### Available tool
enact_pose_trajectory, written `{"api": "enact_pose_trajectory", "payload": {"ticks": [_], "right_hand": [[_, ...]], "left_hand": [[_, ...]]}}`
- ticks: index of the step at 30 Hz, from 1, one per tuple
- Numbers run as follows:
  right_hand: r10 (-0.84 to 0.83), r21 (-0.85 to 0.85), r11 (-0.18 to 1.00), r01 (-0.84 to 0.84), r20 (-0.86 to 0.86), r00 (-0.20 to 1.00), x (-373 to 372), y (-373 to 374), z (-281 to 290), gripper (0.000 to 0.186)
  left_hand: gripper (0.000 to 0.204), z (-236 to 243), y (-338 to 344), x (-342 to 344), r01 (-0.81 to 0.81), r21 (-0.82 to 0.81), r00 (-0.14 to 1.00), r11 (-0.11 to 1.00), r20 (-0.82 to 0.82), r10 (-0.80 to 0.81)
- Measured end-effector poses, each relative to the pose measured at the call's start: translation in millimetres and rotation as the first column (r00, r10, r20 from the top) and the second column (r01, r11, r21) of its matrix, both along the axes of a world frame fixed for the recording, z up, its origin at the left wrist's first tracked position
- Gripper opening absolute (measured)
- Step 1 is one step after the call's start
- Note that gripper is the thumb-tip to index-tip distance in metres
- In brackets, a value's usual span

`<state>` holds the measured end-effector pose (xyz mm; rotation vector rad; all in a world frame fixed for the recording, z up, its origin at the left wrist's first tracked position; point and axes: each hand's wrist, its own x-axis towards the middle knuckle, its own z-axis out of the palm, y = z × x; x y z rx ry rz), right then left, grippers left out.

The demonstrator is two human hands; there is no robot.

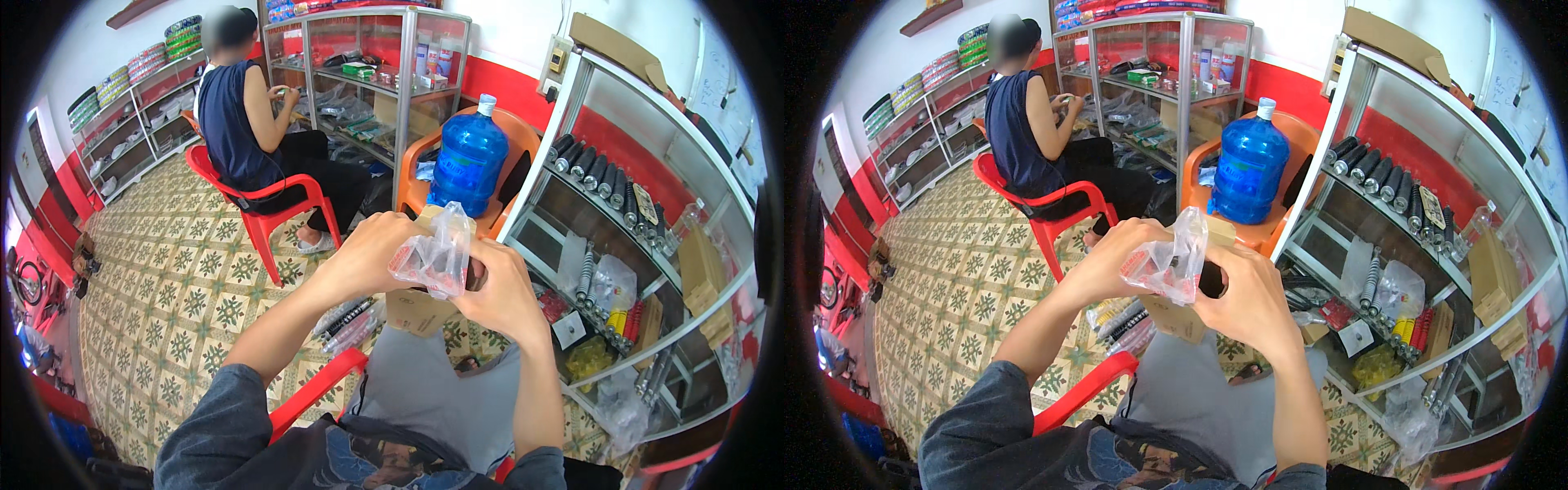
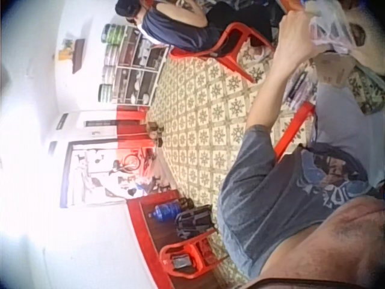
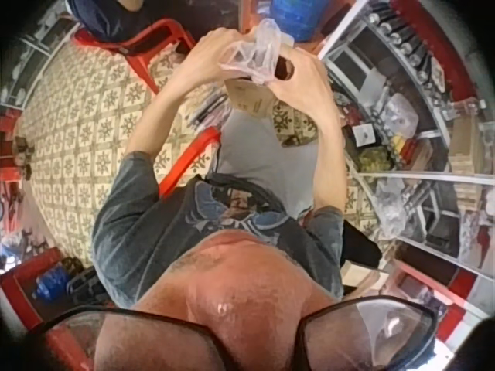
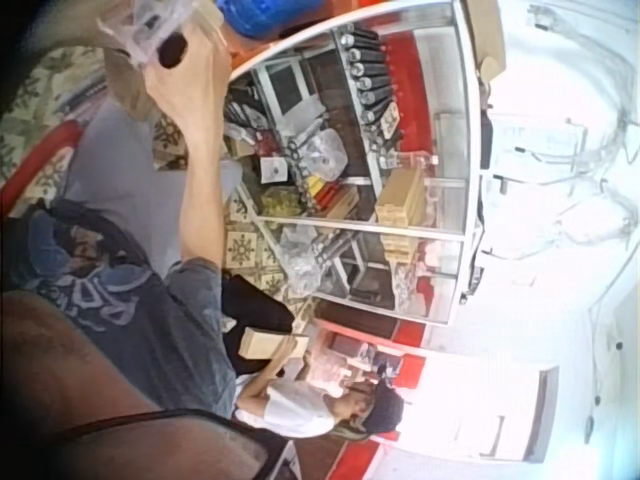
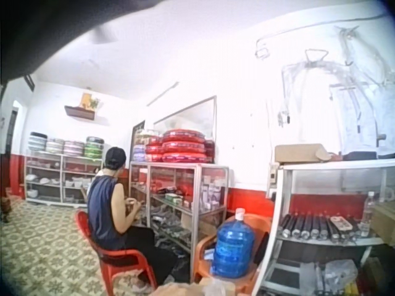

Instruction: The person places various shock absorbers into their respective cardboard boxes and then organizes the boxes on a shelf.

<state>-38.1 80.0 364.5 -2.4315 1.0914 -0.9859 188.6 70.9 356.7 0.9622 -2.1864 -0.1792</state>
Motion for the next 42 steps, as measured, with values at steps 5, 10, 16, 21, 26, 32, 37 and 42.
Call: {"api": "enact_pose_trajectory", "payload": {"ticks": [5, 10, 16, 21, 26, 32, 37, 42], "right_hand": [[-0.018, 0.002, 1.0, 0.018, -0.004, 1.0, -2.0, -2.1, -4.0, 0.036], [-0.031, -0.22, 0.975, 0.004, -0.119, 0.992, -5.5, -9.8, -18.6, 0.026], [-0.111, -0.218, 0.974, 0.068, -0.189, 0.976, -1.9, -11.9, -18.4, 0.014], [-0.103, -0.105, 0.991, 0.077, -0.262, 0.96, -3.7, -8.6, -10.9, 0.019], [-0.105, -0.086, 0.992, 0.09, -0.187, 0.977, -17.6, 4.8, -4.2, 0.022], [-0.116, -0.027, 0.993, 0.117, 0.051, 0.992, -16.0, 17.1, -3.4, 0.038], [-0.033, 0.012, 0.999, 0.032, 0.036, 0.999, -23.2, 11.6, -2.7, 0.025], [-0.06, -0.018, 0.998, 0.06, 0.034, 0.998, -13.8, 2.8, -13.0, 0.012]], "left_hand": [[0.036, -4.7, -5.3, 3.0, -0.031, 0.059, 0.987, 0.998, 0.162, 0.021], [0.045, 9.9, 20.8, -0.3, -0.065, -0.103, 0.994, 0.993, 0.077, 0.073], [0.04, 19.9, 41.6, -25.0, 0.038, -0.226, 0.997, 0.973, -0.05, -0.051], [0.036, -0.4, 20.0, -21.4, 0.123, -0.086, 0.987, 0.989, 0.113, -0.113], [0.042, -2.4, 26.2, -37.2, 0.123, -0.152, 0.952, 0.981, 0.298, -0.073], [0.033, -1.5, 32.9, -54.7, 0.039, -0.189, 0.912, 0.981, 0.409, 0.042], [0.024, -2.7, 18.3, -42.2, 0.199, -0.053, 0.919, 0.979, 0.356, -0.168], [0.022, -16.0, 15.6, -32.7, 0.148, -0.097, 0.975, 0.984, 0.184, -0.129]]}}
